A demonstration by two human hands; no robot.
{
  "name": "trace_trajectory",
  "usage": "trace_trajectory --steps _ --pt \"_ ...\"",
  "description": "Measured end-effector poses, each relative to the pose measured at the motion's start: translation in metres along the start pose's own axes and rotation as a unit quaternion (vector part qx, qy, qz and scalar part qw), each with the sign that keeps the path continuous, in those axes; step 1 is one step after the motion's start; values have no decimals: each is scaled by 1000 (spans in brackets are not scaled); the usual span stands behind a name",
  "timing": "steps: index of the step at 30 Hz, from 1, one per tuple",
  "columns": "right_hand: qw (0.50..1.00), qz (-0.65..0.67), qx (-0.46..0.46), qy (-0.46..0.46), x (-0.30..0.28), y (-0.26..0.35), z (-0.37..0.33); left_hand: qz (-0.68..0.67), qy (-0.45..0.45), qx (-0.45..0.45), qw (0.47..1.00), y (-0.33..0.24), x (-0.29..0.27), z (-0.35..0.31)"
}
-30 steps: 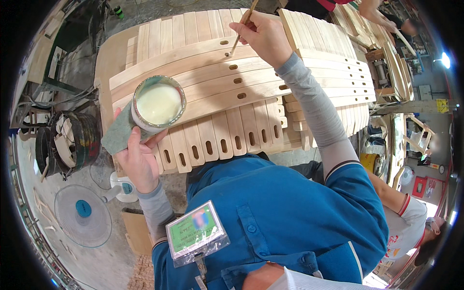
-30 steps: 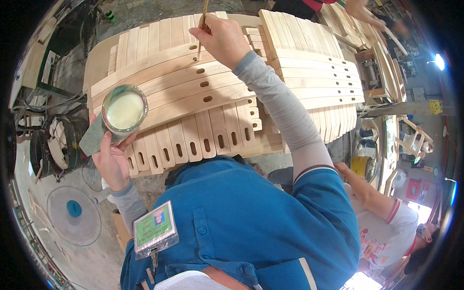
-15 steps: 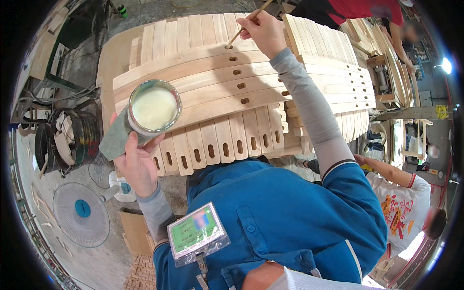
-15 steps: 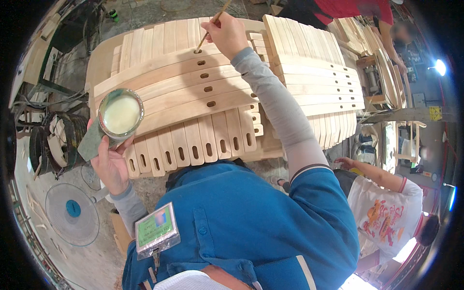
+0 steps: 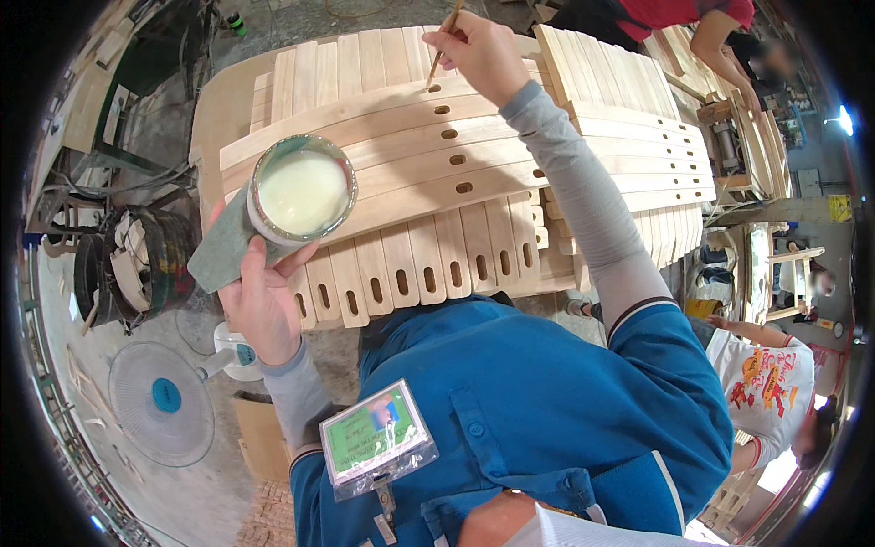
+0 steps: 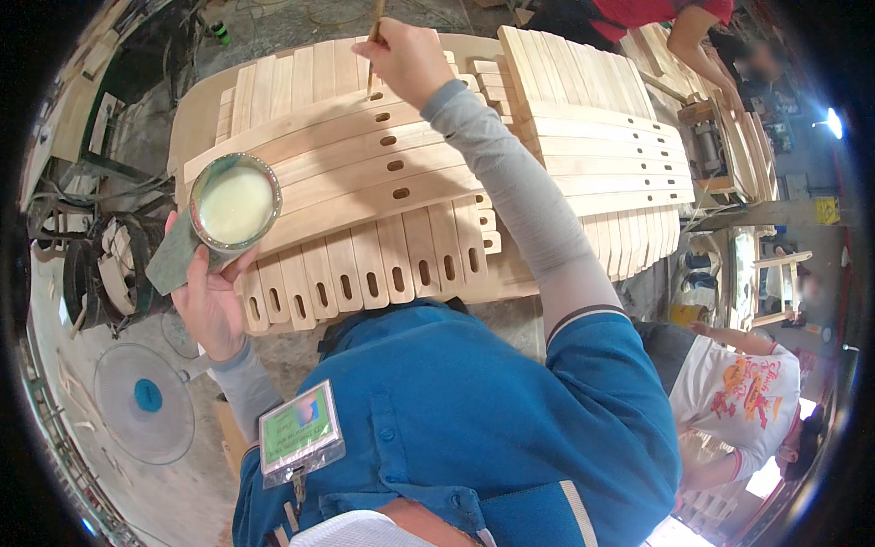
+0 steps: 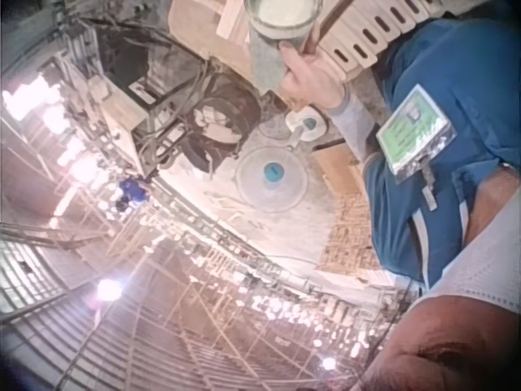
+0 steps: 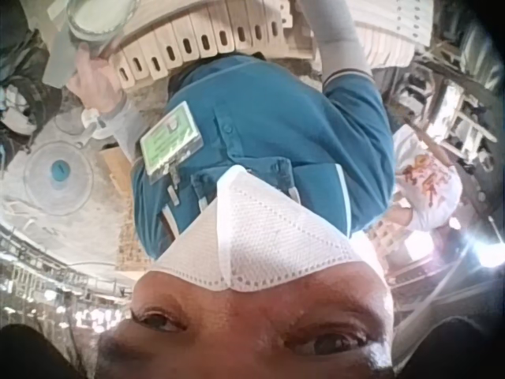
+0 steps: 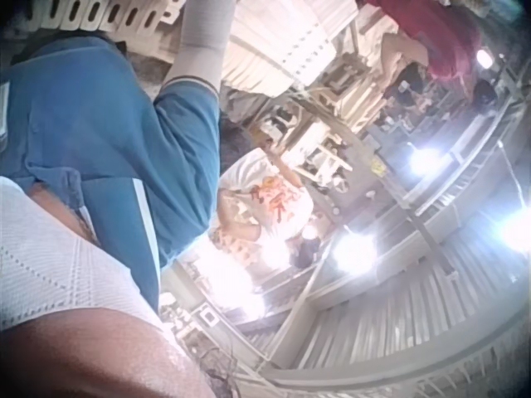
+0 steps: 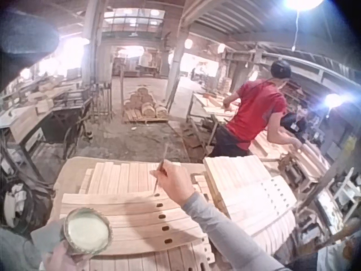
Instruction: The person applies a white liquid to the slots of wooden slats using a small brush and a container. They repeatedly dip the brush into the container and apply the liquid to multiple slats, then stack the treated pieces and retrieve more from a nearby pile.
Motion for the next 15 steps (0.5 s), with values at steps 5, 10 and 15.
trace_trajectory --steps 5,10,15 --pt "995 71 61 18 -48 -15 -11 -1 31 -9 999 -2 14 4" --pt "941 331 14 64 -93 56 -64 3 53 -13 998 -4 25 6" --pt "906 394 -30 153 -83 78 -89 26 103 -10 994 -6 42 7"
Point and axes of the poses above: each hand's wrist, its own z-axis towards the middle knuckle, its own x-axis out of the palm, y = z × x, the point moved 2 cm from there along z, towards the middle knuckle, and after that the axes turned 3 degrees about y, right-handed, at the moved point
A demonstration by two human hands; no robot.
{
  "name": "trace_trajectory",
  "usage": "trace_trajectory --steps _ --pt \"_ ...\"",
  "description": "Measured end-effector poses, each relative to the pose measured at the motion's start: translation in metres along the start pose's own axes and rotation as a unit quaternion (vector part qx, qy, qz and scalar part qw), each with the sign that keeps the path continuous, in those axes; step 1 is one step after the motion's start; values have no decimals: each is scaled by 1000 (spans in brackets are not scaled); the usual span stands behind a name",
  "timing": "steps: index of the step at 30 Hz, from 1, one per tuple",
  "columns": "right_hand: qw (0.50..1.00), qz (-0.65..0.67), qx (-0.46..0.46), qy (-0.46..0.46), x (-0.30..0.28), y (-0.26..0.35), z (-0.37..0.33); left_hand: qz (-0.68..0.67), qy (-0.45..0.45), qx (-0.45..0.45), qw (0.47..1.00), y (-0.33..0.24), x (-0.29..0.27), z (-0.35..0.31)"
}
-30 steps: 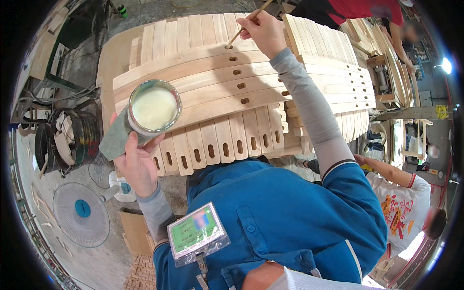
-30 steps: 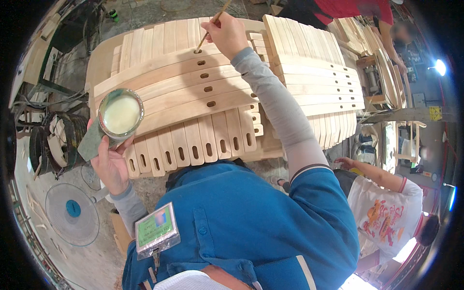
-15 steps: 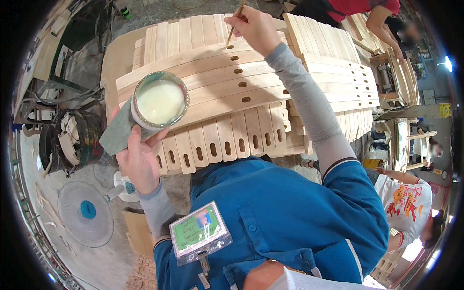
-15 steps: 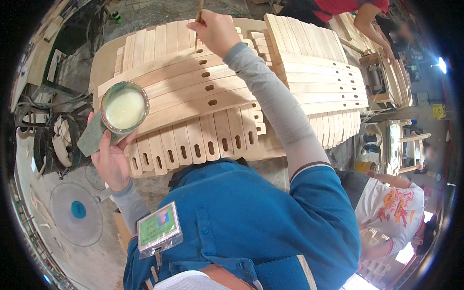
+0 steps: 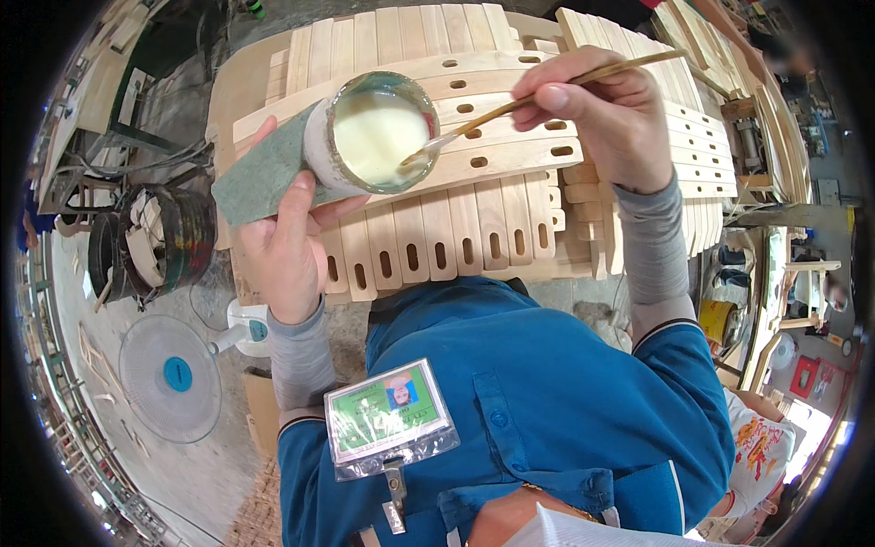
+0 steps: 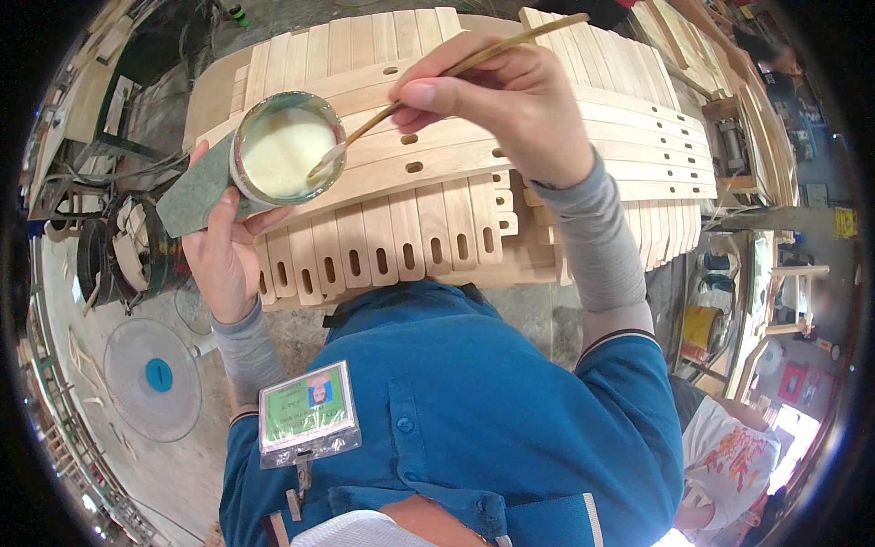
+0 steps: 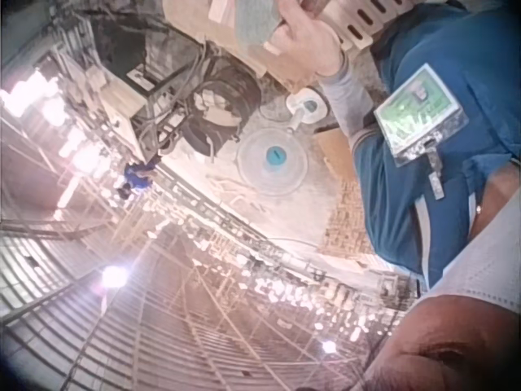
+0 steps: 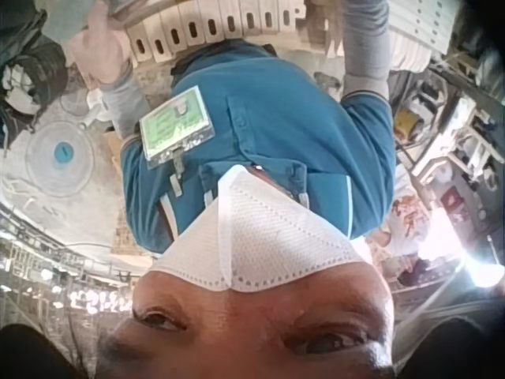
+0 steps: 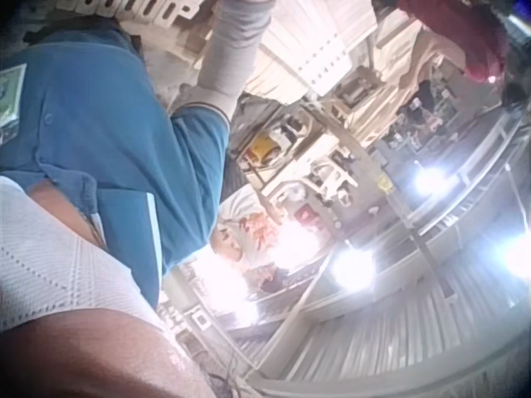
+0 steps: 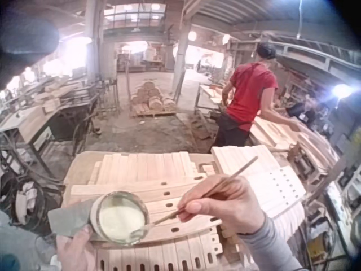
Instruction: The person applies a white liquid to the slots of wooden slats using a small brush and a container. They repeatedly dip the brush into the container and apply the liquid to multiple slats, then stack the treated pieces and retrieve more from a nearby pile.
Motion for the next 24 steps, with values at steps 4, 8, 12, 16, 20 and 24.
trace_trajectory --steps 4,8,12,16,20,24 --pt "1000 10 -7 -21 7 -13 -2 -21 16 -8 1000 1 10 1" --pt "993 77 44 -81 -3 -26 -19 -41 -11 -23 999 8 12 4" --pt "969 202 92 -105 -14 -44 -34 -50 -11 -50 997 24 18 7" --pt "968 201 85 -124 -46 -54 -25 -84 -11 -87 993 44 24 10" --pt "955 -39 9 -295 -122 -60 -4 -70 -5 -95 993 49 16 13" --pt "941 -145 47 -301 -161 -82 6 -69 -27 -91 993 46 10 12"
Point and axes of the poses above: each hand's wrist, its own z-axis towards the middle knuckle, its own x-axis out of the palm, y = z × x, the point moved 2 cm from there along z, towards the middle knuckle, and after that the axes turned 3 degrees about y, right-handed, at the moved point
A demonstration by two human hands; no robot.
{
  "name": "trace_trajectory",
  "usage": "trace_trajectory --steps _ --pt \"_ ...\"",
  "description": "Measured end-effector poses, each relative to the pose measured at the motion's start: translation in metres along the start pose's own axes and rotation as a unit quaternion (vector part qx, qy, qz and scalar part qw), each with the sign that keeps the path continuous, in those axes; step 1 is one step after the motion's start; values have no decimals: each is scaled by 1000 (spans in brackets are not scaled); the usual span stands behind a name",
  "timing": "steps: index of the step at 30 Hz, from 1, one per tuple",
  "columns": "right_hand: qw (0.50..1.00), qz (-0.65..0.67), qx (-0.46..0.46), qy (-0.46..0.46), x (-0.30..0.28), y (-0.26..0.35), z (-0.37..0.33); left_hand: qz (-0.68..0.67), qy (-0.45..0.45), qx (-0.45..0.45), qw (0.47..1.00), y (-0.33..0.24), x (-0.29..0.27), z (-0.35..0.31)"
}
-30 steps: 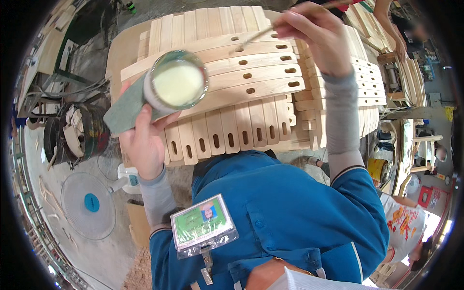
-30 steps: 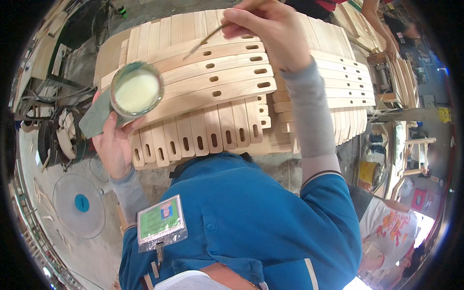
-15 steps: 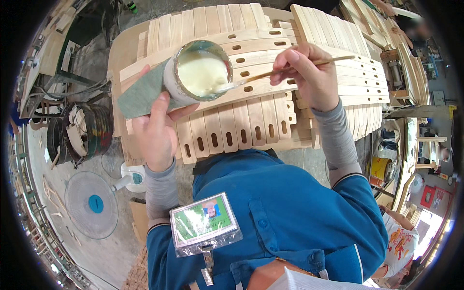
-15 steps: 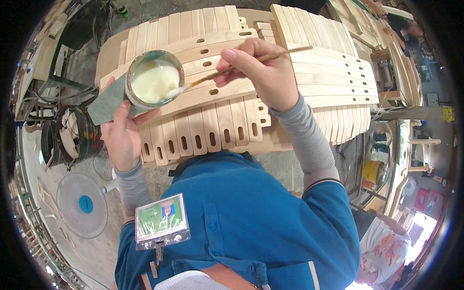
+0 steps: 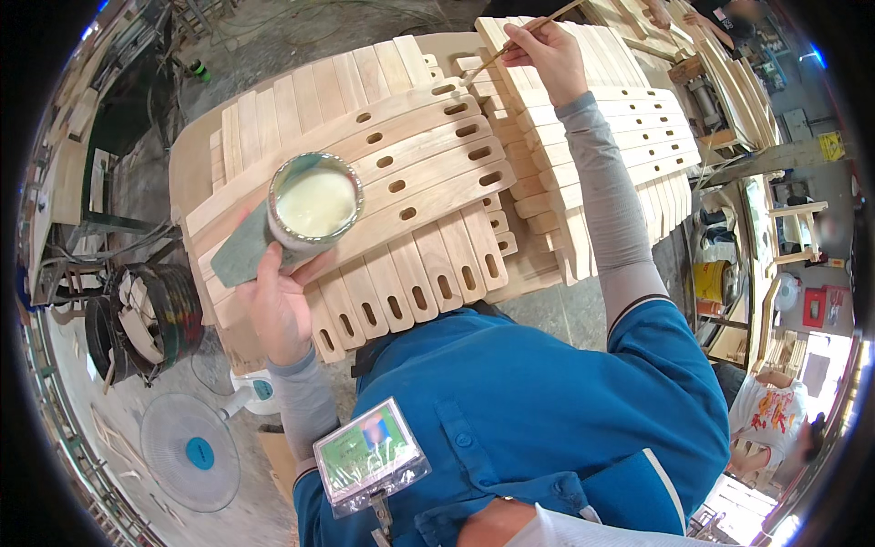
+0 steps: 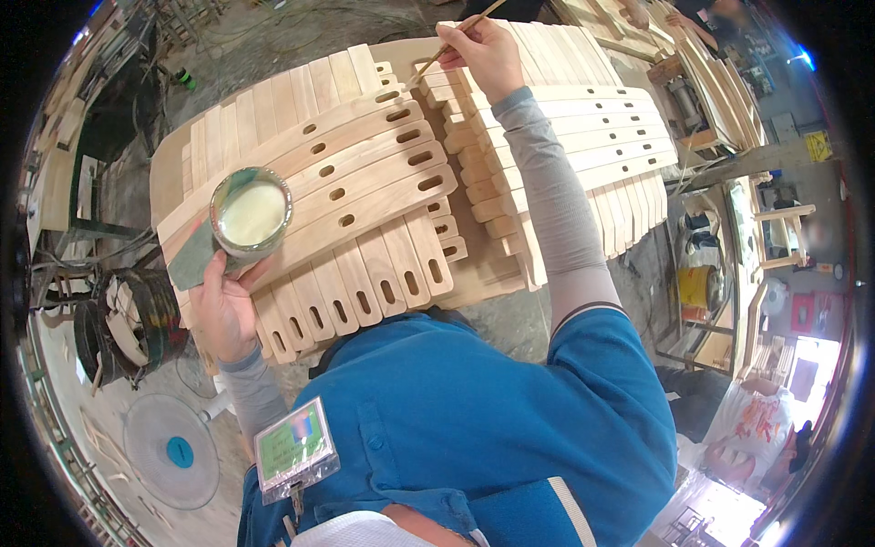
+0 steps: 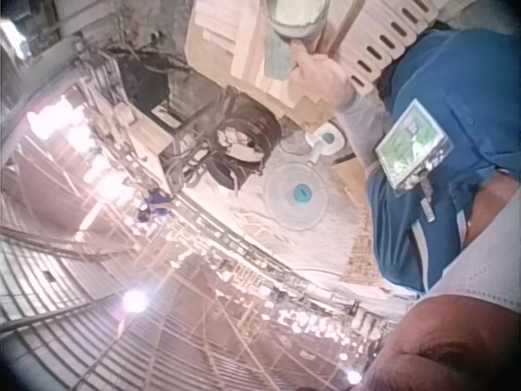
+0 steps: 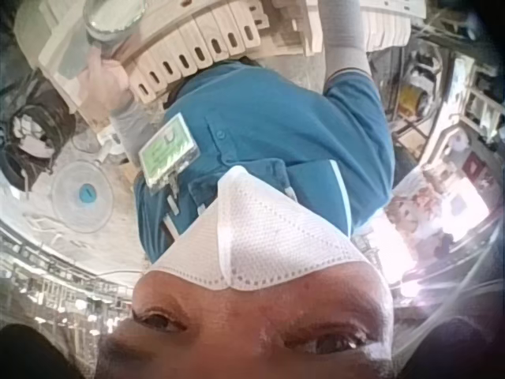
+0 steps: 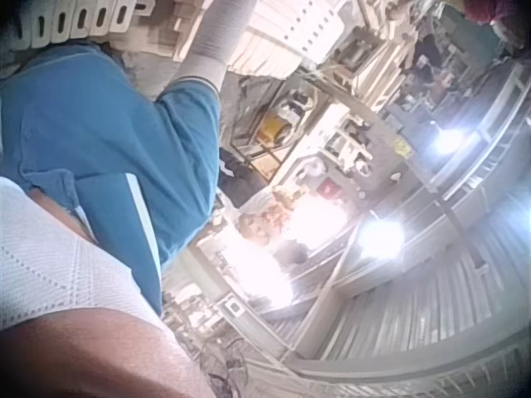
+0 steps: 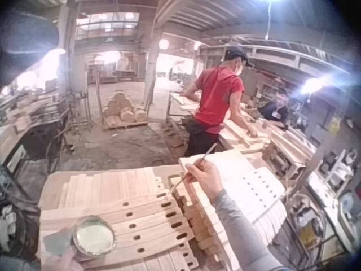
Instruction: The person applies a white liquid to the slots of wooden slats using a small brush and a container. They repeatedly dip the brush into the container and apply the liquid to multiple slats, then stack the treated pieces and retrieve more from a nearby pile.
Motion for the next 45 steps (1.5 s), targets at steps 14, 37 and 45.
trace_trajectory --steps 14,37,45 --pt "977 -185 -56 92 57 -16 8 17 -44 16 999 -3 -13 -3" --pt "976 -193 -48 87 17 22 0 29 3 21 999 -10 0 -6" --pt "941 113 -87 307 65 110 -93 50 47 44 997 -20 22 -7"
Point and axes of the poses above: each hand's wrist, its own z-axis towards the middle knuckle, its own x-axis out of the palm, y = z × x, the point moved 2 cm from there along z, towards the middle knuckle, and after that the axes turned 3 degrees about y, right-handed, at the moved point
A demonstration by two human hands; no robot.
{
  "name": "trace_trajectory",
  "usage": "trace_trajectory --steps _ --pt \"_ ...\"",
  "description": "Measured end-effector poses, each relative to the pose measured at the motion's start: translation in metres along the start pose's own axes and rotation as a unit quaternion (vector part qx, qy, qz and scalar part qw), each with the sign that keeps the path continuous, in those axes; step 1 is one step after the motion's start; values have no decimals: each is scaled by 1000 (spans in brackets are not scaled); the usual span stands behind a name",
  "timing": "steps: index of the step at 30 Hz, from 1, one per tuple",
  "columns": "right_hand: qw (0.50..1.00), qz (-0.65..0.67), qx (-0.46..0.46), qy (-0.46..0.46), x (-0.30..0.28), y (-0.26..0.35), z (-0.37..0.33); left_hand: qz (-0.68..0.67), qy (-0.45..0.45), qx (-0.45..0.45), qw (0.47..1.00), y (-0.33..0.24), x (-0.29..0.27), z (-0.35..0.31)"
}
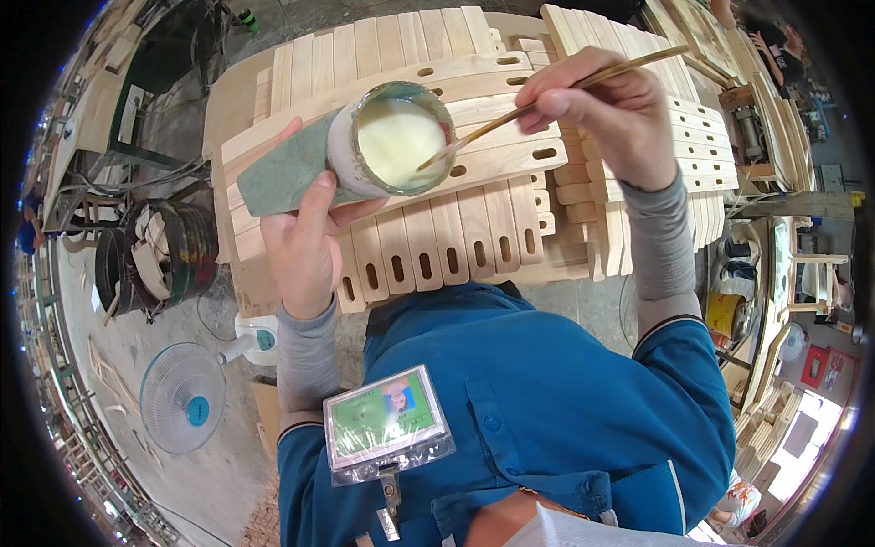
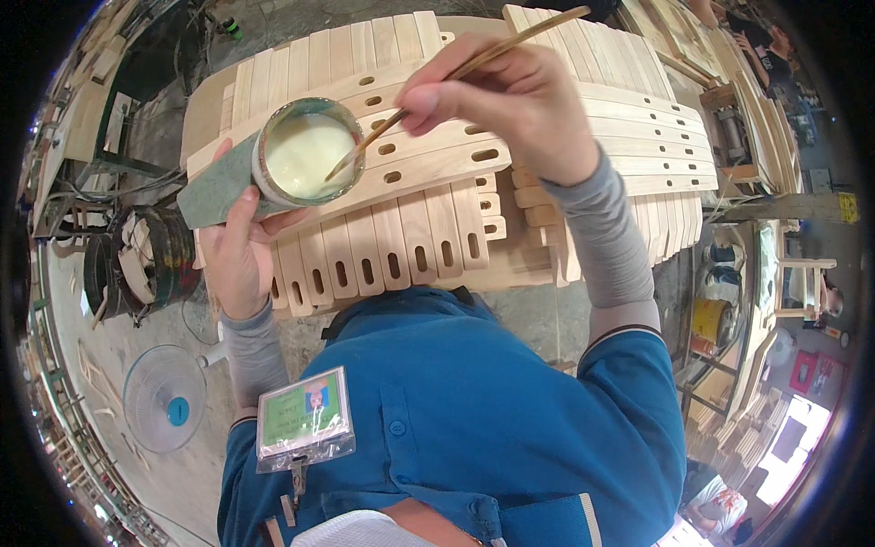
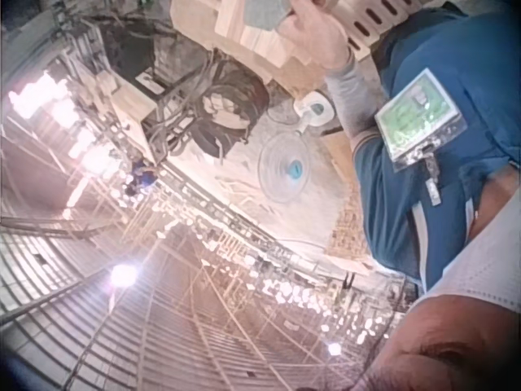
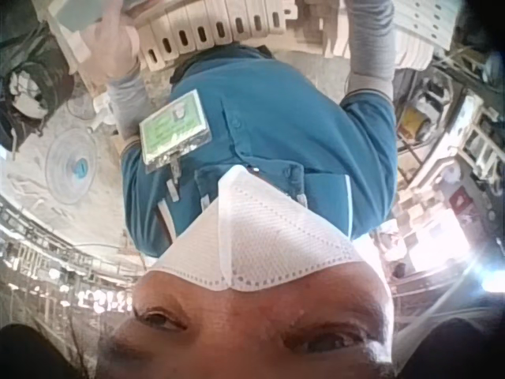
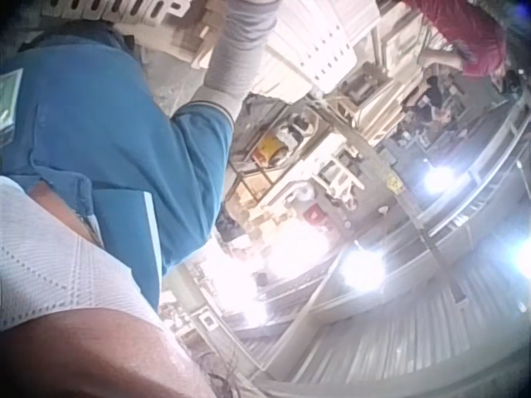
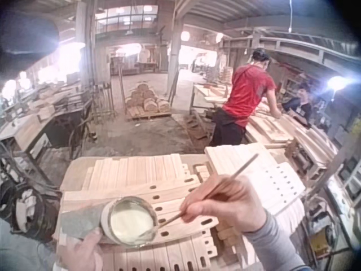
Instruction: The person applies a white liquid to the slots of wooden slats using a small brush and a container. They repeatedly dip the brush into the container and apply the liquid to multiple slats, then stack the treated pieces and retrieve more from a nearby pile.
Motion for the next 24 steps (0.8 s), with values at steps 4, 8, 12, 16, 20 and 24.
trace_trajectory --steps 4,8,12,16,20,24 --pt "998 47 30 -35 17 -9 -1 -8 23 1 1000 -6 5 -3" --pt "988 88 78 -98 9 -18 -19 -12 -2 17 1000 -3 3 -4" --pt "963 189 142 -131 4 -31 -30 -28 -10 -13 999 13 5 -3" --pt "965 193 108 -141 -36 -43 -25 -66 -11 -64 996 31 6 -3" --pt "946 -100 56 -304 -114 -65 -19 -77 -15 -88 993 38 -2 0" --pt "948 -104 99 -285 -122 -94 -12 -79 -30 -75 994 38 -10 -1"
Point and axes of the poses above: each hand's wrist, its own z-axis towards the middle knuckle, its own x-axis out of the palm, y = z × x, the point moved 2 cm from there along z, towards the middle knuckle, and after that the axes turned 3 degrees about y, right-handed, at the moved point
